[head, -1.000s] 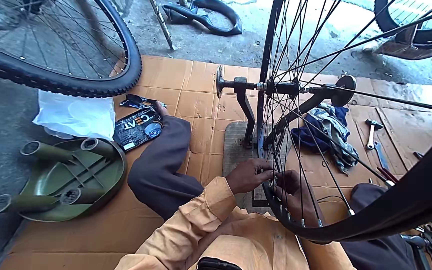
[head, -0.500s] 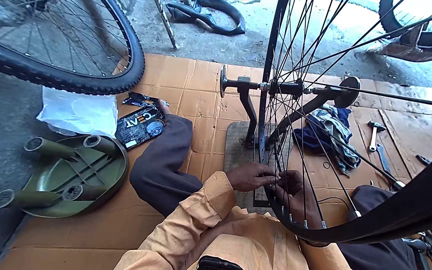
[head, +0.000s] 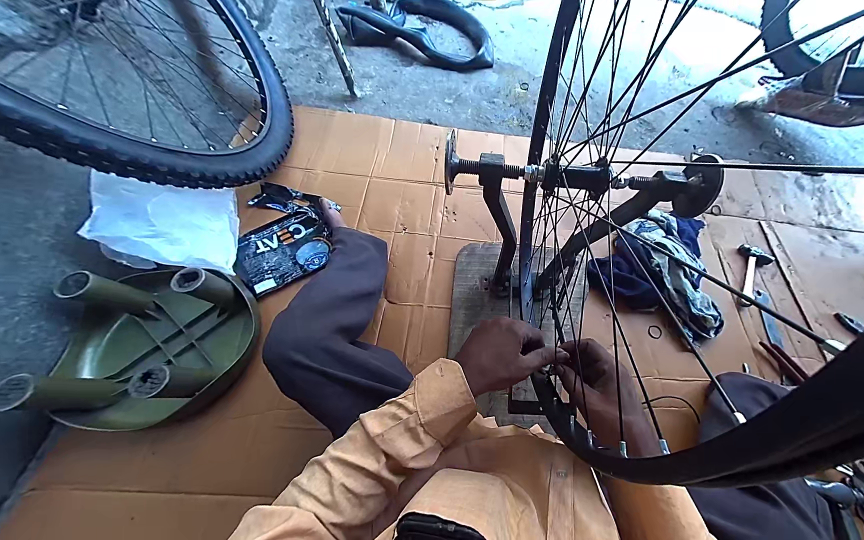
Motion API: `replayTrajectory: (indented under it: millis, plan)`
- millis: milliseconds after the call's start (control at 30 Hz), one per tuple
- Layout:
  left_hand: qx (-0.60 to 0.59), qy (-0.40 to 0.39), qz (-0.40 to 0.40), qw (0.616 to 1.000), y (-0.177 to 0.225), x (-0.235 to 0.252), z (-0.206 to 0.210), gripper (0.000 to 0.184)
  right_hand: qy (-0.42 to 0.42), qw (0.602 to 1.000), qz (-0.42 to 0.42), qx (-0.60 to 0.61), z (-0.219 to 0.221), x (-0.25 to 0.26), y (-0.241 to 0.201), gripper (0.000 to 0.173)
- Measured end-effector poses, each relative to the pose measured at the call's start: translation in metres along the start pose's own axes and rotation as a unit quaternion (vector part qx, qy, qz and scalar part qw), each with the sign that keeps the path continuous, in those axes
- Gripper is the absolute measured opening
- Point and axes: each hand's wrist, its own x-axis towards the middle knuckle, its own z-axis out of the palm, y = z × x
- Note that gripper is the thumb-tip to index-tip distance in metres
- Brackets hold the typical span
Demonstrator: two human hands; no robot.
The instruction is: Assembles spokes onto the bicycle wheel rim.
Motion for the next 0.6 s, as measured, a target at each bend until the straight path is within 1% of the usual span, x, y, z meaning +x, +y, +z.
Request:
replayTrajectory:
  millis: [33, 133, 167, 233, 333, 400, 500, 600]
  plan:
    - [-0.017, -0.003, 0.002, 1.000, -0.004, 0.001, -0.001, 0.044, -0.002, 1.000, -0.011, -0.004, -0.001, -0.002, 0.003, 0.019]
    - [-0.053, -0.017, 0.017, 0.998, -0.009, 0.002, -0.005, 0.042, -0.008, 1.000, -0.007, -0.006, -0.002, -0.016, -0.029, 0.017]
    - [-0.063, -0.026, 0.024, 0.997, -0.009, 0.002, -0.005, 0.042, -0.011, 1.000, -0.001, 0.001, -0.002, -0.018, -0.032, 0.018]
    - [-0.081, -0.045, 0.037, 0.995, -0.011, 0.004, -0.004, 0.043, -0.010, 1.000, -0.009, 0.015, 0.000, -0.016, -0.023, 0.026]
    - [-0.087, -0.082, 0.049, 0.992, -0.013, 0.008, -0.004, 0.035, -0.010, 1.000, -0.017, 0.017, 0.000, -0.009, -0.006, 0.038]
    - [-0.066, -0.068, 0.037, 0.995, -0.012, 0.010, -0.001, 0.033, -0.010, 1.000, -0.003, 0.010, -0.001, -0.010, -0.006, 0.040]
    - [-0.006, -0.013, 0.006, 1.000, 0.003, 0.006, 0.003, 0.037, -0.010, 0.999, 0.032, -0.034, -0.004, -0.014, -0.009, 0.032]
    - [0.017, 0.001, -0.002, 1.000, 0.008, 0.001, 0.001, 0.039, -0.020, 0.999, 0.024, -0.038, -0.005, -0.011, -0.011, 0.025]
